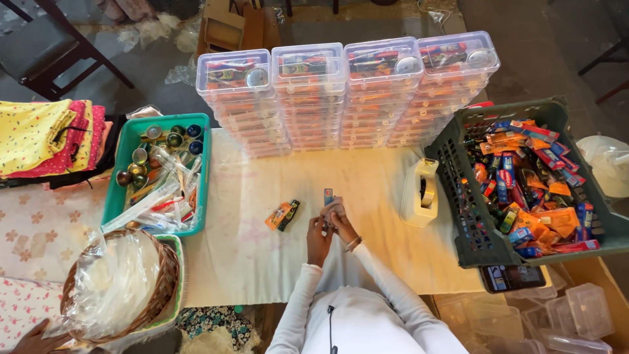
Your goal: The person kits various stationery items by taking pens, adhesive strips, and small packets from different containers and placing them together into clear plastic bags.
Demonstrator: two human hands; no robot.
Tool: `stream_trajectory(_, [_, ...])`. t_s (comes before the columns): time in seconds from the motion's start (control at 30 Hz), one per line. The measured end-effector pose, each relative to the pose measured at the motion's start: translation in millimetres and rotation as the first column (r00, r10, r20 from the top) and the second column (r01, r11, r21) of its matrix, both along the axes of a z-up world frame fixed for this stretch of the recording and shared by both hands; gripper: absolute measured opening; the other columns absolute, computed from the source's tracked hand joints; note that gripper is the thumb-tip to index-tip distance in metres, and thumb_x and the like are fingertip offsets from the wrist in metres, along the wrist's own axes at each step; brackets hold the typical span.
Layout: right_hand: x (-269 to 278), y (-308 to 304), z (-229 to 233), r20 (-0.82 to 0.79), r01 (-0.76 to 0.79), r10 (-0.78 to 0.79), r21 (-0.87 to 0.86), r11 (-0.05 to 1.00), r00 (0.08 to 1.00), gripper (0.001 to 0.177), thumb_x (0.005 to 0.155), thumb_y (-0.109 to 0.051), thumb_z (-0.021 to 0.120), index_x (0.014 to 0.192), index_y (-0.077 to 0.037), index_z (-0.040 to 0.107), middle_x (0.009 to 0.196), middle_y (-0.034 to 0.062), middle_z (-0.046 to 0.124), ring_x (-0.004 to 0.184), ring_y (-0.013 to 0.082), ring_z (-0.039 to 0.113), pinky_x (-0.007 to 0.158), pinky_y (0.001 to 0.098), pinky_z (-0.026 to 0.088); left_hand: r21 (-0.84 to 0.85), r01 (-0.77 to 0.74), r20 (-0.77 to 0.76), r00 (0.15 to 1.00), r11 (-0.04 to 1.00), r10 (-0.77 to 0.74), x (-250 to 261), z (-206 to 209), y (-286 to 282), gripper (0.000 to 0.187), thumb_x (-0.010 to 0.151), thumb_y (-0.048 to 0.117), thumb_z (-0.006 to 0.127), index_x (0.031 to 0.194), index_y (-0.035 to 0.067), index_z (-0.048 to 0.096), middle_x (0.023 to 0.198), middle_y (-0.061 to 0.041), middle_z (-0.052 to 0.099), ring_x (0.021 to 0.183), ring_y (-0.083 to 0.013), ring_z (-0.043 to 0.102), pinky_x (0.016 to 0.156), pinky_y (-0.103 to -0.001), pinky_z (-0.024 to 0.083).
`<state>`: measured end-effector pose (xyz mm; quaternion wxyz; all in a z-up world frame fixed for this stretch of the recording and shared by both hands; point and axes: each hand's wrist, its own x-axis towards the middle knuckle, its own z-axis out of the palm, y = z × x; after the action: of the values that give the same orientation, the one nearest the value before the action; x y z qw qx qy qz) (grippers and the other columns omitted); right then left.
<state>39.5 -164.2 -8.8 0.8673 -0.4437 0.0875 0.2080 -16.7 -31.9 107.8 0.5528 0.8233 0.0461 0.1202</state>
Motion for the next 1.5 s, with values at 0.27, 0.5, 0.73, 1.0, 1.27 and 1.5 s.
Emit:
stream_trajectory(0.27, [23.2,-25.5,-30.8,0.242,0.297,-0.221,-0.345,0.891,0.945,0.059,0.111,-0.060,0.052,0.145,-0.012,0.057,0.122,0.0084,0.062,0.107,0.0154,0.060,0.093,0.0351,0.050,-0.005,0.115,-0.058,0.992,0.993,-0.115,-1.5,20.0,-0.7,0.049,0.093,0.016,0.076,0.139,0.007,0.063,0.112,-0.012,0.064,0.080,-0.0215,0.072,0.062,-0.031,0.060])
stream_trajectory(0.5, [17.1,-43.8,-5.9,-0.179,0.260,-0.241,0.095,0.961,0.954,0.055,0.094,-0.062,0.059,0.135,-0.026,0.055,0.133,-0.0072,0.062,0.129,0.0160,0.056,0.106,0.0481,0.045,-0.256,-0.136,-0.052,0.991,0.957,0.127,0.6,51.7,4.1,0.050,0.093,0.017,0.076,0.140,0.009,0.062,0.110,-0.010,0.062,0.083,-0.0170,0.069,0.063,-0.029,0.060])
stream_trajectory(0.73, [-10.4,-28.1,120.7,0.193,-0.133,-0.033,0.777,0.615,0.981,0.071,0.107,-0.077,0.050,0.137,-0.013,0.057,0.130,0.0012,0.063,0.123,0.0219,0.057,0.118,0.0615,0.043,-0.176,-0.059,0.052,0.996,0.983,0.069,-5.7,80.7,0.3,0.052,0.092,0.018,0.076,0.142,0.012,0.060,0.114,-0.007,0.062,0.088,-0.0153,0.069,0.068,-0.027,0.061])
stream_trajectory(1.0, [-14.3,-10.9,117.7,-0.018,0.030,-0.025,0.405,0.914,1.000,0.064,0.098,-0.059,0.055,0.145,-0.016,0.050,0.131,0.0058,0.063,0.120,0.0256,0.058,0.095,0.0468,0.050,0.003,0.022,0.128,0.992,1.000,-0.022,-10.7,71.3,-5.0,0.057,0.088,0.009,0.076,0.143,0.010,0.060,0.116,-0.010,0.063,0.083,-0.0213,0.068,0.070,-0.032,0.060])
stream_trajectory(1.27, [-2.6,-6.4,42.6,0.063,0.241,-0.259,0.207,0.948,0.964,0.034,0.097,-0.025,0.066,0.126,-0.012,0.054,0.090,0.0064,0.070,0.081,0.0202,0.070,0.073,0.0343,0.057,0.309,0.218,-0.039,0.975,0.926,-0.217,-9.7,25.5,-4.9,0.022,0.083,0.016,0.080,0.101,0.008,0.070,0.117,-0.011,0.064,0.078,-0.0326,0.071,0.070,-0.043,0.058])
stream_trajectory(1.5, [-3.1,-25.9,22.8,0.020,0.483,-0.483,-0.096,0.870,0.875,0.033,0.102,-0.035,0.073,0.093,-0.007,0.057,0.072,0.0078,0.063,0.064,0.0202,0.062,0.063,0.0358,0.053,0.160,0.477,-0.066,0.879,0.864,-0.473,-10.8,58.2,-6.1,0.035,0.086,0.019,0.072,0.115,0.001,0.069,0.082,-0.019,0.069,0.073,-0.0400,0.068,0.066,-0.046,0.055])
